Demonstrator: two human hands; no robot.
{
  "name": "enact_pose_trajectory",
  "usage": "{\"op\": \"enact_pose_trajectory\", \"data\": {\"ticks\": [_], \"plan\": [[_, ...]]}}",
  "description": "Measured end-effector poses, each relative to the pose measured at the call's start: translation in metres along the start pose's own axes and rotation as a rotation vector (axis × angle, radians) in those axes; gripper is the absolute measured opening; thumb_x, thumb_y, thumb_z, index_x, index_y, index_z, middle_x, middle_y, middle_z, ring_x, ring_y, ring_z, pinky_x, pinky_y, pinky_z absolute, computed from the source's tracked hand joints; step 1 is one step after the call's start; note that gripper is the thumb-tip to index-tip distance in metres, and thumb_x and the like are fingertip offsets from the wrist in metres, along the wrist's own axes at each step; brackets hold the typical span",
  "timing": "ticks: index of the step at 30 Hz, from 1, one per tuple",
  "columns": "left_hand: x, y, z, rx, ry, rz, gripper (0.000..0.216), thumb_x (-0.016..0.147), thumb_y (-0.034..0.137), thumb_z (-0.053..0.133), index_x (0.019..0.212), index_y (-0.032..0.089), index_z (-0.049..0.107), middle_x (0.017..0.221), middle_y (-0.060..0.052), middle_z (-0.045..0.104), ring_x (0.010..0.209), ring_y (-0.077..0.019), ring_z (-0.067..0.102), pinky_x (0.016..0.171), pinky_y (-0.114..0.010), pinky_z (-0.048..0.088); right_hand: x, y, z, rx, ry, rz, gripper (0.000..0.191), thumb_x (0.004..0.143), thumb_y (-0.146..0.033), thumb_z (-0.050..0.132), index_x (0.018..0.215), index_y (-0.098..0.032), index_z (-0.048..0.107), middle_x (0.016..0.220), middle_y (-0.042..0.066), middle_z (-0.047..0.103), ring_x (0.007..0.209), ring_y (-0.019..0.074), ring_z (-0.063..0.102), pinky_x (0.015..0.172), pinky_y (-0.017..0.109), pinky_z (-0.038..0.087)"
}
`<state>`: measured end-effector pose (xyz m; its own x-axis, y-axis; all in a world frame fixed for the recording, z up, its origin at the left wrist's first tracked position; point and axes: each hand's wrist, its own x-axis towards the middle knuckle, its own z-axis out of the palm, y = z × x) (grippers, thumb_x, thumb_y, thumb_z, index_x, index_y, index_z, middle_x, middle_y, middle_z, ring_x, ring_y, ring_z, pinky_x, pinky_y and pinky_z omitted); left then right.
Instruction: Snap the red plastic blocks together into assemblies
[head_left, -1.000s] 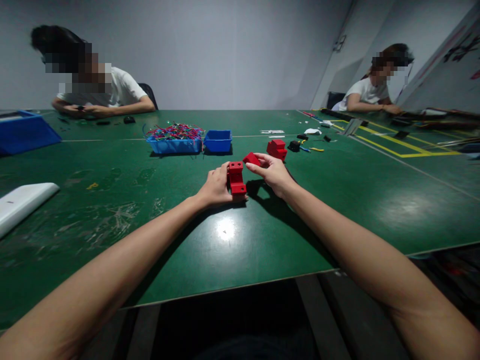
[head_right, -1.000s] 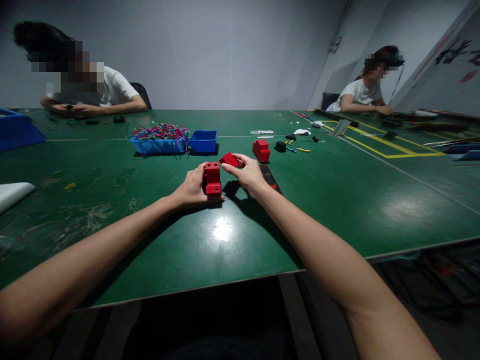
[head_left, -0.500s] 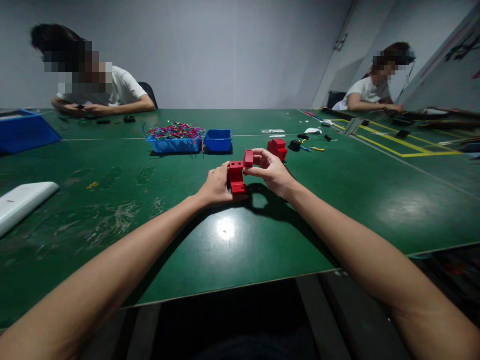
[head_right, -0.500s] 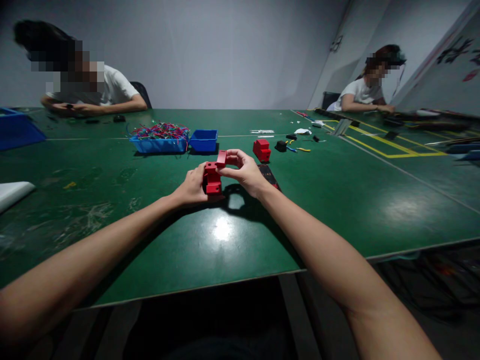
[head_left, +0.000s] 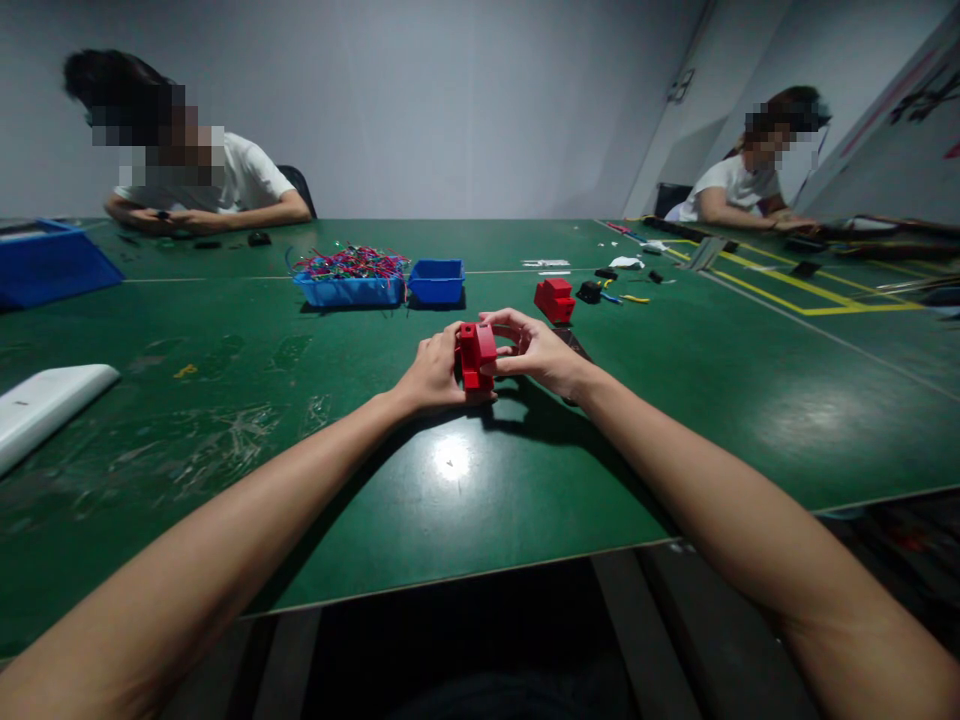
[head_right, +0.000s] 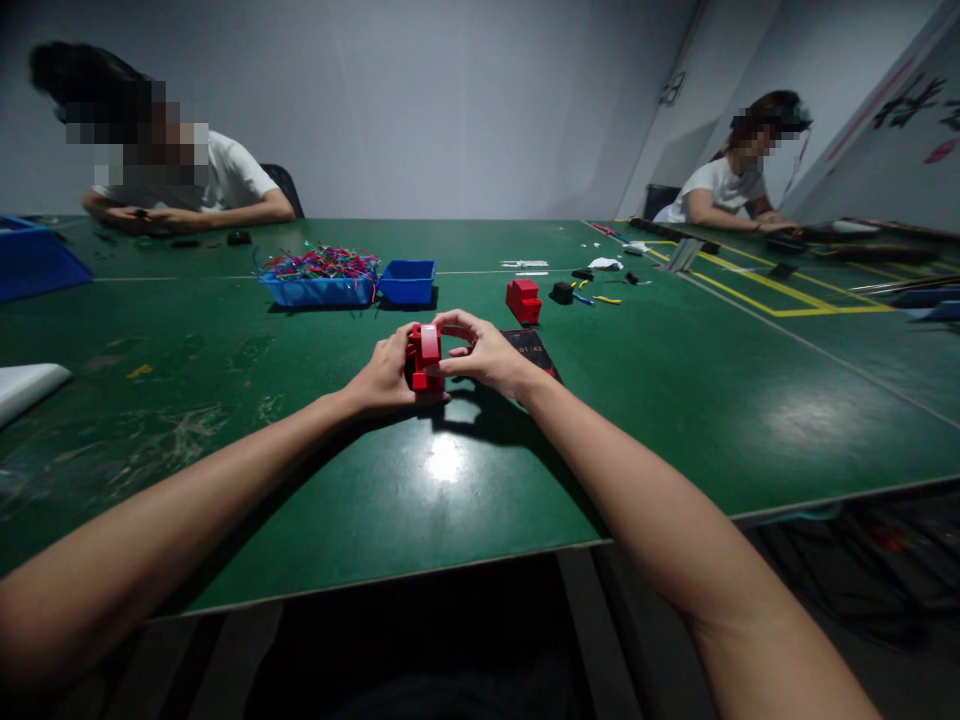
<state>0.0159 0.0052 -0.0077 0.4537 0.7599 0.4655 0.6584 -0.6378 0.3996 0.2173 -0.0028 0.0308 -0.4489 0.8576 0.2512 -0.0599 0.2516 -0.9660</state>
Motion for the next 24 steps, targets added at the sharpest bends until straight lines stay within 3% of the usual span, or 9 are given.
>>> {"op": "enact_pose_trajectory", "data": {"ticks": [7,15,24], "plan": [[0.0,-0.001,-0.001,-0.009,0.004,0.012,0.109,0.057,0.064,0.078,0.142,0.018,0.027,0.137,-0.019,0.048,0.124,-0.0374,0.051,0.103,-0.052,0.039,-0.001,-0.004,-0.002,-0.026,-0.033,-0.032,0.045,0.056,-0.022,0.085,0.093,-0.024,0.059,0.13,0.003,0.056,0.121,0.0209,0.054,0.095,0.035,0.046],[0.001,0.0,-0.001,-0.016,0.016,0.039,0.107,0.058,0.061,0.078,0.143,0.021,0.026,0.136,-0.018,0.049,0.121,-0.0365,0.053,0.101,-0.052,0.041,-0.002,-0.01,-0.002,-0.12,-0.061,-0.104,0.043,0.057,-0.022,0.084,0.09,-0.023,0.057,0.126,0.006,0.058,0.128,0.0236,0.051,0.094,0.036,0.047],[0.001,0.0,-0.002,-0.023,0.013,0.047,0.105,0.06,0.062,0.077,0.142,0.019,0.027,0.136,-0.018,0.048,0.123,-0.0363,0.052,0.101,-0.051,0.041,-0.001,-0.008,-0.003,-0.239,-0.041,-0.191,0.041,0.06,-0.016,0.078,0.092,-0.023,0.054,0.125,0.006,0.059,0.118,0.0235,0.057,0.087,0.034,0.05]]}}
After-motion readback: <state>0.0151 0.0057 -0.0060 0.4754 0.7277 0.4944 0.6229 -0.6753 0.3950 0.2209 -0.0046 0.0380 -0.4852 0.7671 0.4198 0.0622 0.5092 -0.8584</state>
